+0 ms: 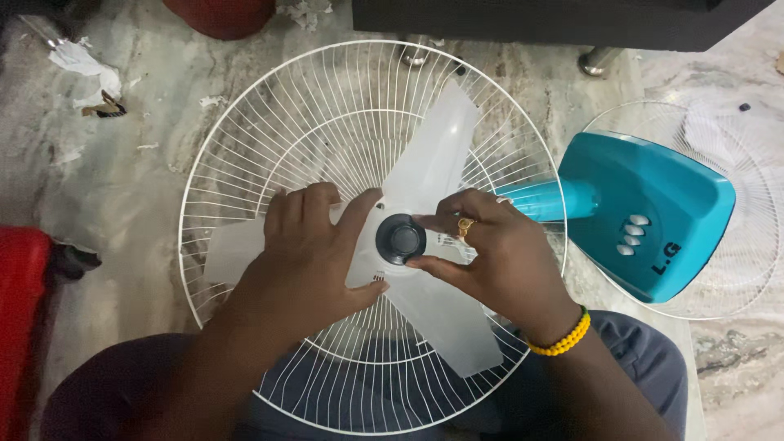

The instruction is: The person sits on the floor and disassembles a small electric fan. They remove the front grill, unscrew the central hub to detach the fan blades, and then remove the rear grill, leaving the components separated on the floor.

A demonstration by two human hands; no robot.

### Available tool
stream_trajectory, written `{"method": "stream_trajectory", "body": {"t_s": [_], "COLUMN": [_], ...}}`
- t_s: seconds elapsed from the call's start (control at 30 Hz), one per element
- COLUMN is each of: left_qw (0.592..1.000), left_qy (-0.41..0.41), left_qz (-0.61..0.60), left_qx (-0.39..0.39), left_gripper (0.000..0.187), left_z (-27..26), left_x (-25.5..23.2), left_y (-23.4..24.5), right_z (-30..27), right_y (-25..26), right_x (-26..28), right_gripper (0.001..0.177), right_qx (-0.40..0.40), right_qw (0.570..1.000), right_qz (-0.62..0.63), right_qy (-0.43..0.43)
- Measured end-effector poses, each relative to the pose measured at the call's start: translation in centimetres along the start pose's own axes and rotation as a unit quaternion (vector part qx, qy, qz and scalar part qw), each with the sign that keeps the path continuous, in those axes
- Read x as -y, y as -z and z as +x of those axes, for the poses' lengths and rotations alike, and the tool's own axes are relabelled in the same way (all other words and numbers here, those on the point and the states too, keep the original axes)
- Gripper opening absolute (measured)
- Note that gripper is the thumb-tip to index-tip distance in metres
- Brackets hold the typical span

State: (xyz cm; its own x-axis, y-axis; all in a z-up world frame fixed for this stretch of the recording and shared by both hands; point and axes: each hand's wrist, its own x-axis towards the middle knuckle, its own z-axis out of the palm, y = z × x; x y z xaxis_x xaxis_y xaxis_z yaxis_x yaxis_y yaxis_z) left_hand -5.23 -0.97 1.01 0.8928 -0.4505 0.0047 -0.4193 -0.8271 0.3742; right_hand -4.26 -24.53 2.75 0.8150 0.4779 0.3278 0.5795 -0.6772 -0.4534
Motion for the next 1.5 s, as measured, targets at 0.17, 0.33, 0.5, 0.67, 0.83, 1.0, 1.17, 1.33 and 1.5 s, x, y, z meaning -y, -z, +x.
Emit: {"method": "stream_trajectory", "body": {"t_s": [0.17,0.33,0.5,0.67,0.83,1.0,1.17,1.33,1.5], "left_qw": [0.999,0.999,0.998,0.999,0.999,0.999,0.998,0.998,0.998], "left_qy": [0.027,-0.001,-0.01,-0.019,0.021,0.003,0.033,0.013,0.041], "left_qz": [-0.006,-0.014,-0.014,-0.005,-0.016,-0.053,-0.054,-0.049,-0.031], "left_qx": [0.017,0.031,0.053,0.043,0.034,-0.005,0.002,-0.046,-0.044], "left_gripper": [0.101,0.1,0.108,0.122,0.129,0.11,0.11,0.106,0.107], "left_z": [0.0,0.1,0.4,1.1,1.9,2.7,4.0,4.0,4.0], "left_x": [-0.4,0.0,1.0,1.8,1.7,2.7,4.0,4.6,4.3], "left_y": [-0.2,-0.1,0.0,-0.1,-0.3,-0.3,-0.8,-1.4,-1.5], "right_z": [-0.4,-0.5,-0.2,0.6,1.8,4.5,7.2,8.1,7.6], "right_y": [-0.4,-0.3,-0.6,-1.8,-2.7,-1.9,-1.4,-2.0,-3.1], "right_x": [-0.1,-0.5,-0.1,-0.1,-0.3,-1.4,-2.2,-2.4,-2.6], "right_gripper": [0.031,0.033,0.063,0.054,0.045,0.044,0.038,0.036,0.034], "right_qx": [0.007,-0.01,0.035,0.075,0.068,0.126,0.193,0.181,0.141], "right_qw": [0.998,0.998,0.997,0.994,0.994,0.982,0.966,0.972,0.982], "right_qz": [-0.067,-0.053,0.013,-0.01,-0.033,-0.047,-0.068,-0.029,-0.048], "right_qy": [-0.019,0.014,0.06,0.08,0.073,0.131,0.16,0.146,0.118]}}
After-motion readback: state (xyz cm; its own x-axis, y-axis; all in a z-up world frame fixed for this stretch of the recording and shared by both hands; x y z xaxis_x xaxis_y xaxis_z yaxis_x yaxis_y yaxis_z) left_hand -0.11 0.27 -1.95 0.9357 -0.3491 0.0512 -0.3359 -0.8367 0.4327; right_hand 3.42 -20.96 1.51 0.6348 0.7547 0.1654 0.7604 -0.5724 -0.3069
